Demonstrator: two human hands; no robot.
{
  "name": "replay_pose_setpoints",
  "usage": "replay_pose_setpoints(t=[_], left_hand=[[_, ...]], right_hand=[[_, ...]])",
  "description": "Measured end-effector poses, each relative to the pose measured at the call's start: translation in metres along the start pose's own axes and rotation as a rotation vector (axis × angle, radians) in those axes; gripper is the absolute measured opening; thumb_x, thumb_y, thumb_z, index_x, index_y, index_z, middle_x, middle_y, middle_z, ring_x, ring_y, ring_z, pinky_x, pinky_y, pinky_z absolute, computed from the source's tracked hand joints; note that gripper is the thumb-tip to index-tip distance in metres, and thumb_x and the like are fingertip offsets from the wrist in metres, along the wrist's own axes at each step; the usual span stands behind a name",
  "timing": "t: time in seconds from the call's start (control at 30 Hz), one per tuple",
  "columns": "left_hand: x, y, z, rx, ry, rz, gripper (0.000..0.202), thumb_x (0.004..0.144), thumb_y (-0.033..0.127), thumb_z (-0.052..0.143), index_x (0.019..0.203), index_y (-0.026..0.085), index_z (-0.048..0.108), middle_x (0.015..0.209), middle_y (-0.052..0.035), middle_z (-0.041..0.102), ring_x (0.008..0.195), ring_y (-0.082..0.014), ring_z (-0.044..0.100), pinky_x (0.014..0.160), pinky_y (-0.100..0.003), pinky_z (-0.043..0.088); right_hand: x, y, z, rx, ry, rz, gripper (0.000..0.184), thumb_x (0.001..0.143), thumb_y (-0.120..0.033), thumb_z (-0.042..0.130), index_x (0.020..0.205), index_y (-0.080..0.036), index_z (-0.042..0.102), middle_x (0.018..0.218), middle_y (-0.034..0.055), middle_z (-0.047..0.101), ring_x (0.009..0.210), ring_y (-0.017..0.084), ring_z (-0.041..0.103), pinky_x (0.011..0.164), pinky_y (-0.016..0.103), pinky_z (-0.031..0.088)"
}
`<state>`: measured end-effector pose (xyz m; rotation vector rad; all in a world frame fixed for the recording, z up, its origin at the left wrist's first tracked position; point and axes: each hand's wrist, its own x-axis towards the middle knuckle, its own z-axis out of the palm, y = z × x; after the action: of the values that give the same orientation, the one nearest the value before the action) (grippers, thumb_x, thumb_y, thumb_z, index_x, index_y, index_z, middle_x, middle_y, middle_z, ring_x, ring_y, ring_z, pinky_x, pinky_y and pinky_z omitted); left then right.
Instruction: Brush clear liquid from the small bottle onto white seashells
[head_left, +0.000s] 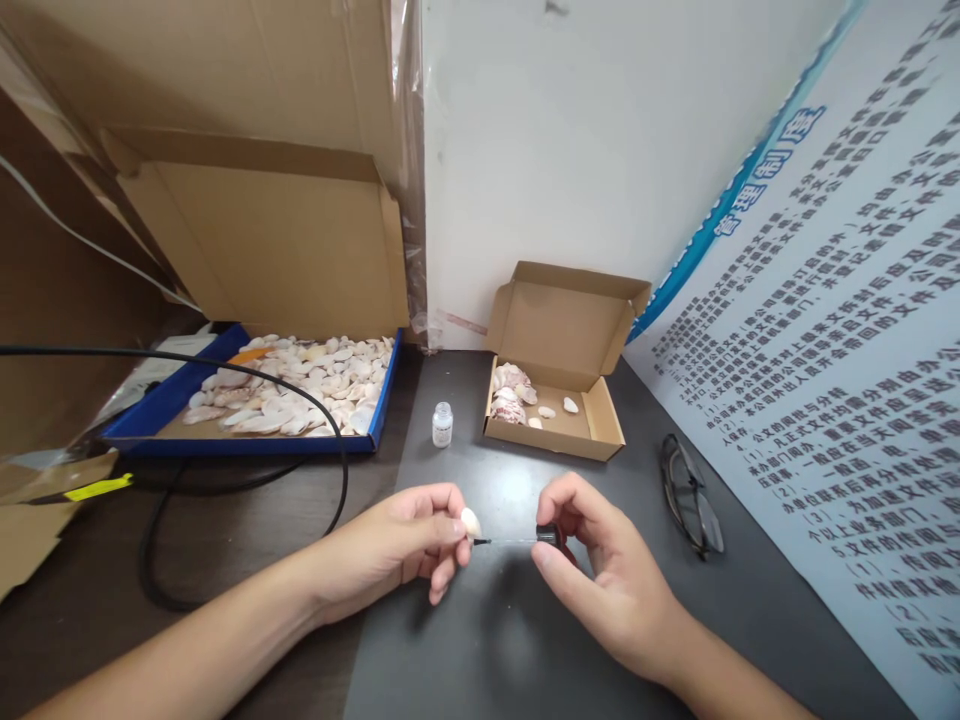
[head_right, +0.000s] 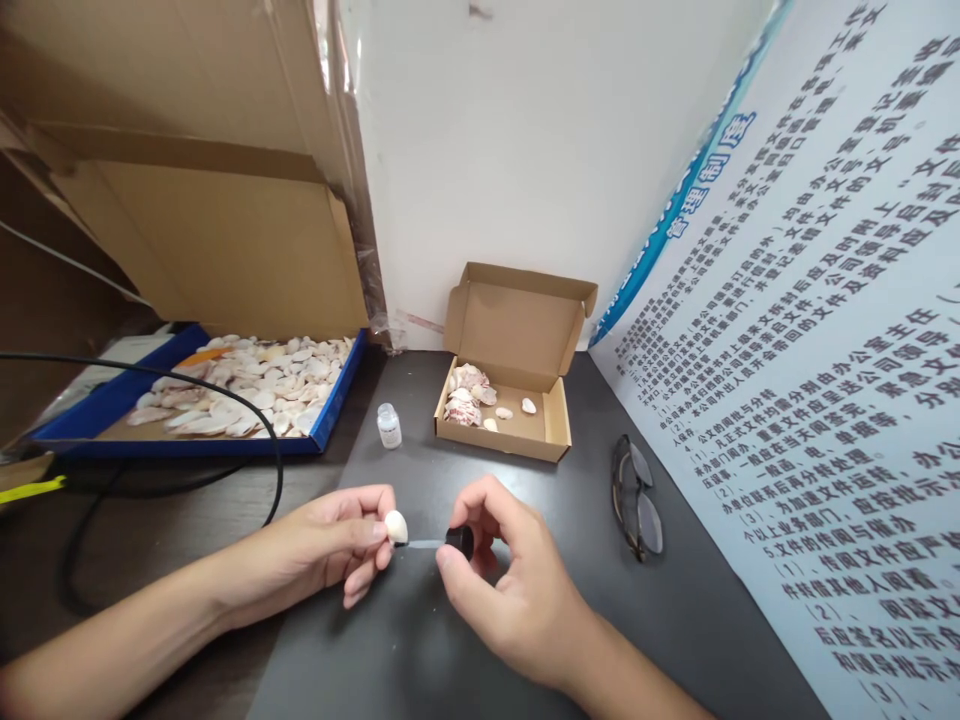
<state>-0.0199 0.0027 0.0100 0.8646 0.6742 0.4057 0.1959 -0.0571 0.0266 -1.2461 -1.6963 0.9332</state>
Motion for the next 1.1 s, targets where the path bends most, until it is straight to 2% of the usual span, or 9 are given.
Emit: replay_pose_setpoints(t=[0.13, 0.27, 0.4, 0.57, 0.7, 0.8, 0.87, 1.03, 1.1], left_hand=[[-0.0003, 0.0005, 0.0005, 0.002, -0.004, 0.006, 0.032, 0.078, 0.036, 0.078, 0.078, 0.017, 0.052, 0.072, 0.0002, 0.062, 0.052, -0.0071, 0.050, 0.053, -0.021, 0.045], [-0.0005, 0.0008, 0.0008, 0.007, -0.005, 0.006, 0.032, 0.078, 0.036, 0.078, 0.079, 0.017, 0.052, 0.072, 0.0003, 0.062, 0.052, -0.0070, 0.050, 0.054, -0.021, 0.045], [0.0000, -0.0003, -0.0003, 0.003, -0.014, 0.012, 0.032, 0.079, 0.037, 0.077, 0.079, 0.017, 0.052, 0.072, 0.0001, 0.063, 0.051, -0.0072, 0.051, 0.053, -0.021, 0.044], [0.0002, -0.0001, -0.0002, 0.005, -0.008, 0.006, 0.032, 0.078, 0.036, 0.078, 0.080, 0.017, 0.052, 0.072, 0.0002, 0.063, 0.052, -0.0073, 0.051, 0.054, -0.021, 0.045], [-0.0008, 0.0010, 0.0013, 0.002, 0.001, 0.009, 0.033, 0.077, 0.037, 0.079, 0.079, 0.017, 0.053, 0.072, 0.0004, 0.062, 0.052, -0.0074, 0.051, 0.054, -0.021, 0.044], [-0.0012, 0.0012, 0.0019, -0.002, 0.002, 0.008, 0.033, 0.077, 0.037, 0.079, 0.080, 0.017, 0.053, 0.072, 0.0003, 0.062, 0.052, -0.0075, 0.051, 0.053, -0.022, 0.044], [-0.0012, 0.0013, 0.0019, -0.002, 0.003, 0.006, 0.033, 0.077, 0.037, 0.079, 0.080, 0.017, 0.053, 0.072, 0.0003, 0.062, 0.052, -0.0076, 0.051, 0.054, -0.022, 0.044], [-0.0007, 0.0010, 0.0013, 0.003, 0.001, 0.011, 0.032, 0.077, 0.036, 0.078, 0.080, 0.017, 0.052, 0.073, 0.0002, 0.063, 0.053, -0.0075, 0.051, 0.054, -0.022, 0.045], [-0.0005, 0.0008, 0.0011, 0.005, 0.000, 0.013, 0.032, 0.077, 0.036, 0.078, 0.079, 0.017, 0.052, 0.073, 0.0003, 0.062, 0.053, -0.0073, 0.051, 0.054, -0.021, 0.044]], right_hand=[[0.0008, 0.0011, 0.0008, -0.056, -0.016, 0.033, 0.011, 0.080, -0.017, 0.056, 0.084, -0.022, 0.047, 0.068, -0.0049, 0.045, 0.057, 0.012, 0.045, 0.051, 0.022, 0.040], [0.0013, 0.0014, 0.0004, -0.004, -0.006, 0.007, 0.009, 0.082, -0.019, 0.055, 0.085, -0.023, 0.047, 0.069, -0.0042, 0.045, 0.059, 0.012, 0.047, 0.052, 0.022, 0.042], [0.0007, 0.0011, -0.0009, -0.064, 0.009, 0.024, 0.011, 0.081, -0.018, 0.058, 0.084, -0.022, 0.048, 0.068, -0.0048, 0.045, 0.057, 0.011, 0.045, 0.051, 0.021, 0.041], [0.0002, 0.0006, -0.0017, -0.004, 0.017, 0.010, 0.008, 0.083, -0.020, 0.056, 0.085, -0.023, 0.049, 0.069, -0.0039, 0.046, 0.060, 0.013, 0.048, 0.052, 0.022, 0.043], [0.0011, 0.0007, -0.0008, -0.083, 0.015, 0.046, 0.012, 0.081, -0.017, 0.059, 0.082, -0.023, 0.048, 0.067, -0.0049, 0.045, 0.057, 0.012, 0.045, 0.050, 0.021, 0.040], [0.0014, 0.0002, -0.0008, -0.041, 0.028, 0.033, 0.011, 0.082, -0.019, 0.057, 0.083, -0.023, 0.047, 0.068, -0.0046, 0.045, 0.058, 0.012, 0.046, 0.051, 0.021, 0.041], [0.0010, 0.0001, -0.0008, -0.009, 0.015, 0.014, 0.008, 0.083, -0.021, 0.055, 0.085, -0.023, 0.048, 0.069, -0.0043, 0.045, 0.059, 0.013, 0.047, 0.051, 0.022, 0.042], [0.0002, 0.0009, -0.0010, -0.091, -0.003, 0.056, 0.012, 0.080, -0.017, 0.057, 0.082, -0.023, 0.046, 0.067, -0.0053, 0.044, 0.057, 0.012, 0.044, 0.050, 0.022, 0.039], [0.0002, 0.0008, -0.0014, -0.048, -0.006, 0.034, 0.010, 0.081, -0.018, 0.055, 0.083, -0.023, 0.046, 0.069, -0.0044, 0.045, 0.059, 0.012, 0.046, 0.051, 0.022, 0.041]])
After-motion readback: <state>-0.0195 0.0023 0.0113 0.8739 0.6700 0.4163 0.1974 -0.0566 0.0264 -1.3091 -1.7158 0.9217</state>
